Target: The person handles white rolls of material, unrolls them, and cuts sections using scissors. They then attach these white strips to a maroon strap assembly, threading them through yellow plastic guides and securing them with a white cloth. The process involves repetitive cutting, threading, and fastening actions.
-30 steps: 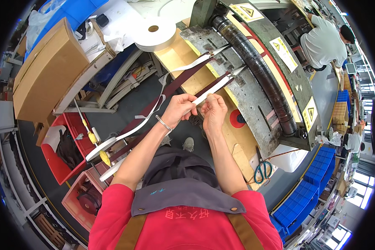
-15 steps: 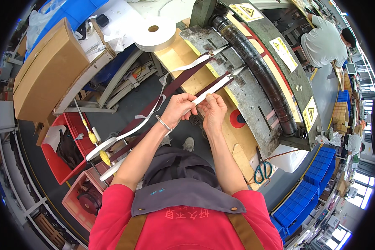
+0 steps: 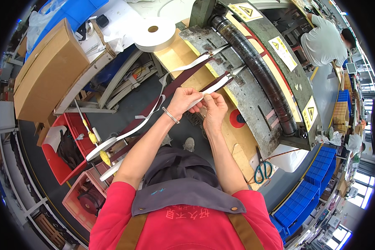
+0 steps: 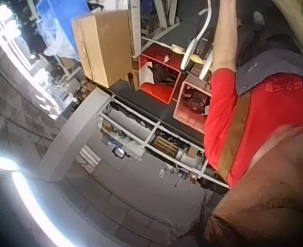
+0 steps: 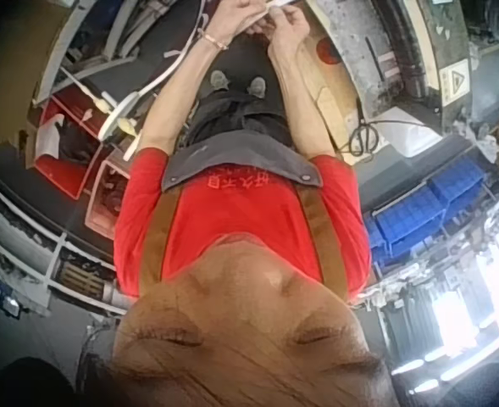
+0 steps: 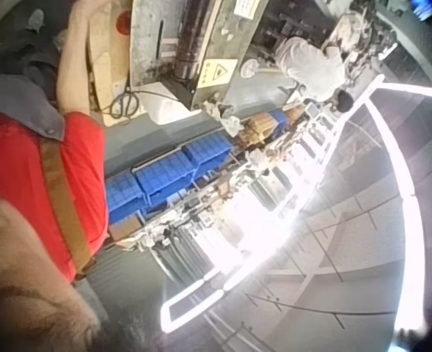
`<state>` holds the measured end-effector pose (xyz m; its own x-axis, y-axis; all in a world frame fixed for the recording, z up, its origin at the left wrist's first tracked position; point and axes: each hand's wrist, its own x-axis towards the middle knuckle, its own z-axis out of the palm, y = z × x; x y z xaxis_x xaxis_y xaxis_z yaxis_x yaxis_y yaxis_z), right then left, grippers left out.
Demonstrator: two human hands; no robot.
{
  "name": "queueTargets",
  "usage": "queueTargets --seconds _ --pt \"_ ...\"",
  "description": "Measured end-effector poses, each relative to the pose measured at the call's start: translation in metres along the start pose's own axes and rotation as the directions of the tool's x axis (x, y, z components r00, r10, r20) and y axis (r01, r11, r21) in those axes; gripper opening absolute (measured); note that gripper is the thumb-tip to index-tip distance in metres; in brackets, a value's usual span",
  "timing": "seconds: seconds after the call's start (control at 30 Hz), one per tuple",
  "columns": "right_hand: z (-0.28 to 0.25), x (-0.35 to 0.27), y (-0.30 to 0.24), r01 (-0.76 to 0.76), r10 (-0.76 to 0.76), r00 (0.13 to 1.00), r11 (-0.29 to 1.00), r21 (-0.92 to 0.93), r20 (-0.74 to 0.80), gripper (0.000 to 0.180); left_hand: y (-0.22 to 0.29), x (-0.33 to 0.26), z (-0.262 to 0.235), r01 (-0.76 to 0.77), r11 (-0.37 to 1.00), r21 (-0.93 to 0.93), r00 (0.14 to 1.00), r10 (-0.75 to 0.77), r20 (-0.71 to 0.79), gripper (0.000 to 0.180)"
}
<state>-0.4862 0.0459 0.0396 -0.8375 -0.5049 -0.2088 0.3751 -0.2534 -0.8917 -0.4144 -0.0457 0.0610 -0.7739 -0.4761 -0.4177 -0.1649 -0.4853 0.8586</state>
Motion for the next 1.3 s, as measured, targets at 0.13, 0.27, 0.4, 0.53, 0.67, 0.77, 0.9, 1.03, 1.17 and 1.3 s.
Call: queueTargets --seconds 0.13,0.27,0.4,0.53,0.67,0.77,0.9,1.03,1.17,1.3 --pt "0.000 -0.001 0.000 -0.001 0.001 1.000 1.000 0.004 0.016 0.003 -0.003 0.001 0.001 -0.031 0.999 -0.019 0.999 0.030 -0.041 0.013" --pt "0.007 -0.008 -0.005 -0.072 0.070 0.997 0.996 0.050 0.042 0.003 -0.012 -0.003 0.003 -0.139 0.990 0.010 0.982 0.139 -0.125 0.011" --pt "0.005 -0.006 -0.007 -0.102 0.095 0.990 0.992 0.070 0.105 0.004 -0.022 -0.008 0.004 -0.306 0.950 0.055 0.943 0.311 -0.117 0.009" --pt "0.000 -0.004 -0.014 -0.137 0.127 0.972 0.990 0.033 0.198 0.007 -0.021 -0.010 -0.005 -0.209 0.970 -0.123 0.978 0.209 -0.012 0.009" --pt "0.008 -0.007 -0.024 -0.201 0.201 0.971 0.979 -0.012 0.128 0.010 -0.016 -0.012 -0.005 -0.190 0.982 -0.010 0.982 0.189 -0.024 0.009" --pt "0.003 -0.003 -0.010 -0.209 0.234 0.961 0.964 -0.164 0.150 0.012 -0.016 -0.015 -0.004 -0.183 0.979 0.090 0.981 0.187 -0.046 0.010" --pt "-0.001 -0.002 0.002 -0.106 0.149 0.976 0.960 -0.258 0.157 0.015 -0.005 -0.037 -0.031 0.021 0.999 0.032 0.993 -0.024 0.117 0.012" --pt "-0.005 -0.005 0.006 -0.077 0.113 0.964 0.985 -0.153 0.241 0.020 -0.020 -0.072 -0.081 0.097 0.995 0.025 0.959 -0.100 0.264 0.018" --pt "0.000 -0.010 0.004 -0.134 0.127 0.959 0.991 0.010 0.252 0.020 -0.053 -0.100 -0.103 0.155 0.987 0.036 0.953 -0.159 0.258 0.021" --pt "-0.003 -0.009 -0.001 -0.201 0.170 0.941 0.976 0.080 0.292 0.015 -0.090 -0.120 -0.116 0.157 0.977 0.146 0.962 -0.184 0.200 0.018"
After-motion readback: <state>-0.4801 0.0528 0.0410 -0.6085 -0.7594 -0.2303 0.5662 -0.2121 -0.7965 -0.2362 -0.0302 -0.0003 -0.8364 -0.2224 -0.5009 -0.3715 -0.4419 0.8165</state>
